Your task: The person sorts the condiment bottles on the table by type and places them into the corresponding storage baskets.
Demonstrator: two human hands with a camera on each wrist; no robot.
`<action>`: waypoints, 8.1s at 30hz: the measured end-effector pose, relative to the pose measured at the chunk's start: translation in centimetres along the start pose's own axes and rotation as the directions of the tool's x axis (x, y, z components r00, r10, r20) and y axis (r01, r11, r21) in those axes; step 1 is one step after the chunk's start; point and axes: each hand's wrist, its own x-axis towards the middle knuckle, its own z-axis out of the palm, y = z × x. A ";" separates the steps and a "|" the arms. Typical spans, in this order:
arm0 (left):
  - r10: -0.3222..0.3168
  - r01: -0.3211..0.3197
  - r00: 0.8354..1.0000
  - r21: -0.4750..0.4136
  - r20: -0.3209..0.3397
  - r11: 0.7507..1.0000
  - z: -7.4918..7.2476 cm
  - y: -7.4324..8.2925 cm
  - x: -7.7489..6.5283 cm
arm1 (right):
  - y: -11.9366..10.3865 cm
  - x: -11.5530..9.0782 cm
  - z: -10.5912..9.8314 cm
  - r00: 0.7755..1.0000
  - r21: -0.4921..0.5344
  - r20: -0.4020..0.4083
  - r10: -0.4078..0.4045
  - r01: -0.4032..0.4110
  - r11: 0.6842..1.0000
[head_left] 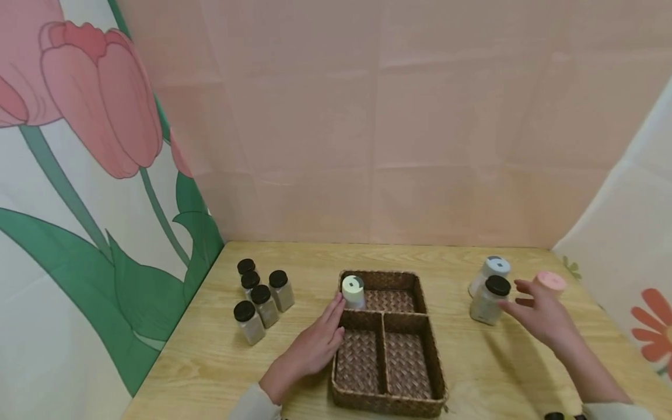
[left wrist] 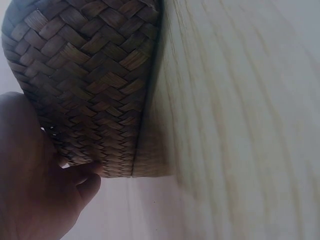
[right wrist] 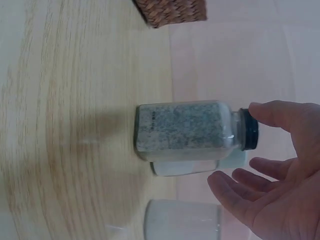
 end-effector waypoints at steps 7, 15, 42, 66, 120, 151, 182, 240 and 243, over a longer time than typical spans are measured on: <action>-0.008 0.008 1.000 -0.007 0.010 1.000 0.2 0.2 -0.1 | 0.9 0.9 0.9 0.997 0.034 -0.045 -0.059 0.060 0.998; -0.010 0.010 1.000 -0.007 0.009 1.000 0.0 0.0 0.1 | 1.5 1.6 1.6 0.999 0.042 -0.002 -0.037 0.037 0.998; -0.002 0.002 1.000 -0.012 0.024 1.000 -0.2 0.1 0.1 | 2.7 2.8 3.4 0.991 -0.046 -0.071 -0.114 0.111 0.993; -0.004 0.004 1.000 -0.007 0.010 1.000 -0.1 -0.1 0.2 | 0.6 1.6 2.5 0.994 -0.072 -0.101 -0.034 0.027 0.997; -0.008 0.008 1.000 -0.005 0.013 1.000 0.1 -0.1 0.2 | -13.0 -5.3 1.8 0.969 -0.048 -0.167 -0.185 0.179 0.983; -0.014 0.014 1.000 0.002 0.008 1.000 -0.1 0.0 0.2 | -16.5 -7.8 4.8 0.980 0.003 -0.094 -0.174 0.175 0.985; -0.013 0.013 1.000 0.001 -0.004 1.000 0.2 -0.2 0.2 | -16.2 -9.0 7.6 0.994 0.018 0.022 -0.104 0.104 0.994; -0.025 0.026 1.000 -0.035 0.017 0.999 0.3 -0.2 0.2 | -15.0 -9.0 10.2 0.948 0.060 0.246 -0.200 0.190 0.980; -0.023 0.023 1.000 -0.031 0.007 0.999 0.2 -0.1 0.2 | -14.9 -8.9 10.2 0.944 0.060 0.250 -0.214 0.205 0.977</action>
